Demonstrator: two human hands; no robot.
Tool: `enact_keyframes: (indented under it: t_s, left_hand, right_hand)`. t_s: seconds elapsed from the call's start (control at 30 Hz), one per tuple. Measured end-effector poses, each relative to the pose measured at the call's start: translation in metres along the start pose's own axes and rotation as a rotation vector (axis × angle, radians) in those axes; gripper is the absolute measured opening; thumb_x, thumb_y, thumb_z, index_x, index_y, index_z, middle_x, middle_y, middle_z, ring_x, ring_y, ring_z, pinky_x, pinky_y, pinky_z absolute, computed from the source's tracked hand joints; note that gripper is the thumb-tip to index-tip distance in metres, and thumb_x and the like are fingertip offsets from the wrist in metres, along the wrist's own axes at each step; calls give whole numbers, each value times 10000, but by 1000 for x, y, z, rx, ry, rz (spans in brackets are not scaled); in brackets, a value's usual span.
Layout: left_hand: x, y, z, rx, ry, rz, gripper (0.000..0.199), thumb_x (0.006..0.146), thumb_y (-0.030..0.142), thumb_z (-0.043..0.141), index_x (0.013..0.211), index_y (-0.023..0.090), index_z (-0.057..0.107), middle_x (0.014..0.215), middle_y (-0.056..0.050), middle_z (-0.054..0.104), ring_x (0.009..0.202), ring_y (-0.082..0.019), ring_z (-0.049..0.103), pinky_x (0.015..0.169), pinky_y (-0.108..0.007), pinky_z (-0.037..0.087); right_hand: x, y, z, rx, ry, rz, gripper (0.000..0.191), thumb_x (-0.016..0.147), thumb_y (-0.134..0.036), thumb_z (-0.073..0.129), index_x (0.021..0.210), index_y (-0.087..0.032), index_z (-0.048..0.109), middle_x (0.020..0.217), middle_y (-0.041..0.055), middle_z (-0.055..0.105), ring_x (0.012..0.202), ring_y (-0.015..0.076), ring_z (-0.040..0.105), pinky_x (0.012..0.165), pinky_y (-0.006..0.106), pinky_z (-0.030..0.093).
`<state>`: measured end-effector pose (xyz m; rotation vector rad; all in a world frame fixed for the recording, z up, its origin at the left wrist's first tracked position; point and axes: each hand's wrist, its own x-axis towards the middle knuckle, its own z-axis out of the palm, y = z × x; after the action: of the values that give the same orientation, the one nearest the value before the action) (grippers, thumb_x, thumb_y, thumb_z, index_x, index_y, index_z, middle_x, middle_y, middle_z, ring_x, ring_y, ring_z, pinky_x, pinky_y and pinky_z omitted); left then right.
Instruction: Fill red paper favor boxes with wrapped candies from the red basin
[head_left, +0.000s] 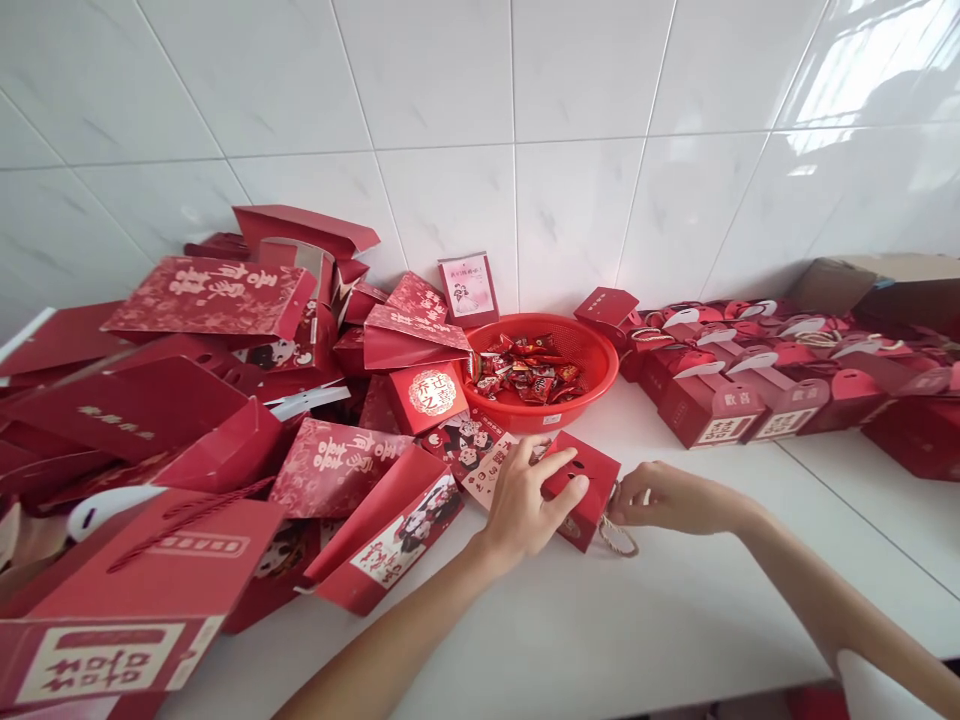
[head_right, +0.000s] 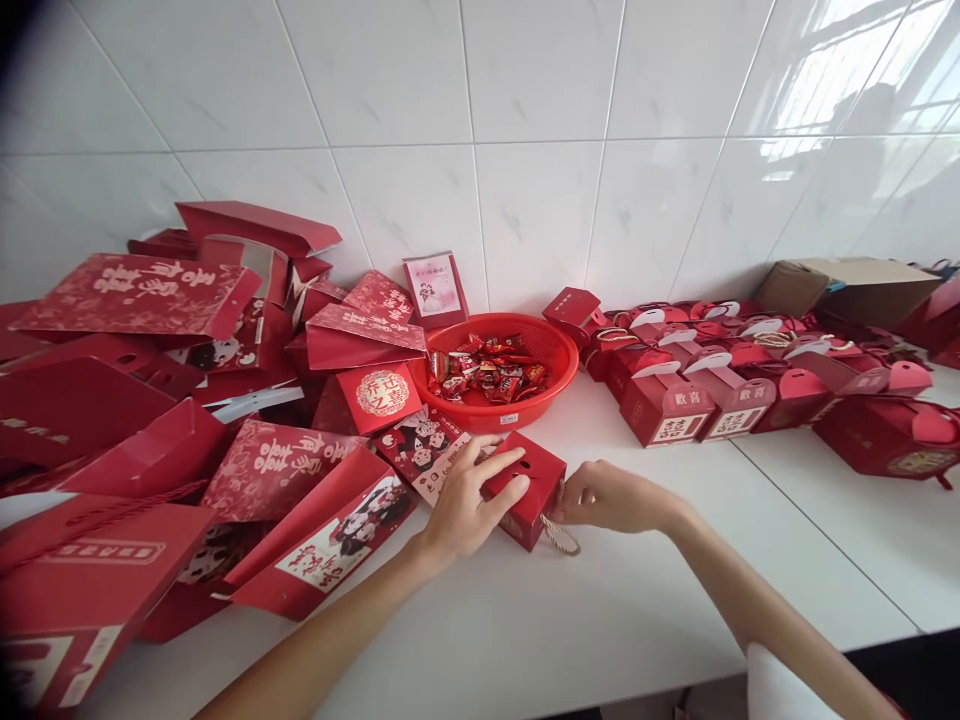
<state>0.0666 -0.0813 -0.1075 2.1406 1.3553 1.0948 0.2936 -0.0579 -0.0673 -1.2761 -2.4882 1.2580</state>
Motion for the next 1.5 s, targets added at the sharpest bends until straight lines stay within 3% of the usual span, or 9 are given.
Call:
enact_keyframes:
  t_s: [0.1,0.23,0.43,0.5,0.67,0.83,1.0,1.2,1.5]
  left_hand:
    - [3,3,-4,-24,17,-31,336,906,395,654,1164,210,764,1197,-110,598,1178,-286,616,1053,-462,497]
    - [13,7,-17,-226,-2,-228,220,824,303,711,1002,218,809,1146,-85,607,1074,-249,646,1043,-431,480]
    - [34,17,-52,-612,-120,-485,280,738,177,678,1006,156,759,782,-37,688,663,-154,631,677,-295,513]
    - [39,26,-64,-768,-116,-518,286,739,202,695,1017,151,740,747,-31,693,696,-153,641,681,-276,501]
    - [47,55,-82,-1097,-177,-438,259,746,261,747,985,163,732,1174,-104,678,1164,-270,614,946,-389,516]
    - [48,87,-64,-1182,-325,-411,429,743,387,731,1129,209,671,1310,-112,619,1406,-341,411,1088,-480,408]
    - [44,107,-42,-1151,-406,-310,558,768,407,733,1267,200,595,1372,-119,590,1362,-318,477,1141,-448,340]
    - [29,93,-50,-1064,-549,-213,408,785,291,731,1186,246,678,1366,-73,642,1389,-295,478,1106,-413,387]
    - [-5,41,-71,-686,-473,-452,310,747,365,773,1005,193,760,1146,-89,742,1177,-279,631,1039,-388,466]
  right_hand:
    - [-2,8,19,338,138,-17,344,830,-487,638,707,-174,708,712,35,682,677,168,557,673,307,445]
    - [-8,12,15,756,282,-68,305,780,-453,716,666,-173,677,739,52,675,727,174,581,742,322,478]
    - [-11,0,-1,1060,291,-125,307,793,-465,748,692,-185,672,710,53,649,678,176,588,661,321,502]
    - [-12,-6,-6,1048,310,-150,314,800,-486,750,738,-181,707,718,51,643,674,170,591,673,323,512]
    - [-18,-27,-19,837,428,-214,284,805,-457,770,817,-176,730,802,59,683,739,170,617,744,333,525]
    - [-12,-53,-7,544,523,-218,315,782,-463,772,865,-162,725,813,58,719,725,184,650,699,325,522]
    - [-7,-59,13,365,863,-212,221,839,-378,665,748,-177,680,693,29,692,639,167,626,614,285,499]
    - [-44,-28,-2,487,1239,-137,244,736,-428,742,731,-193,675,706,35,702,658,178,649,639,290,524]
    - [-121,56,-48,358,1743,252,142,617,-321,689,672,-190,684,664,66,686,612,195,613,552,300,461]
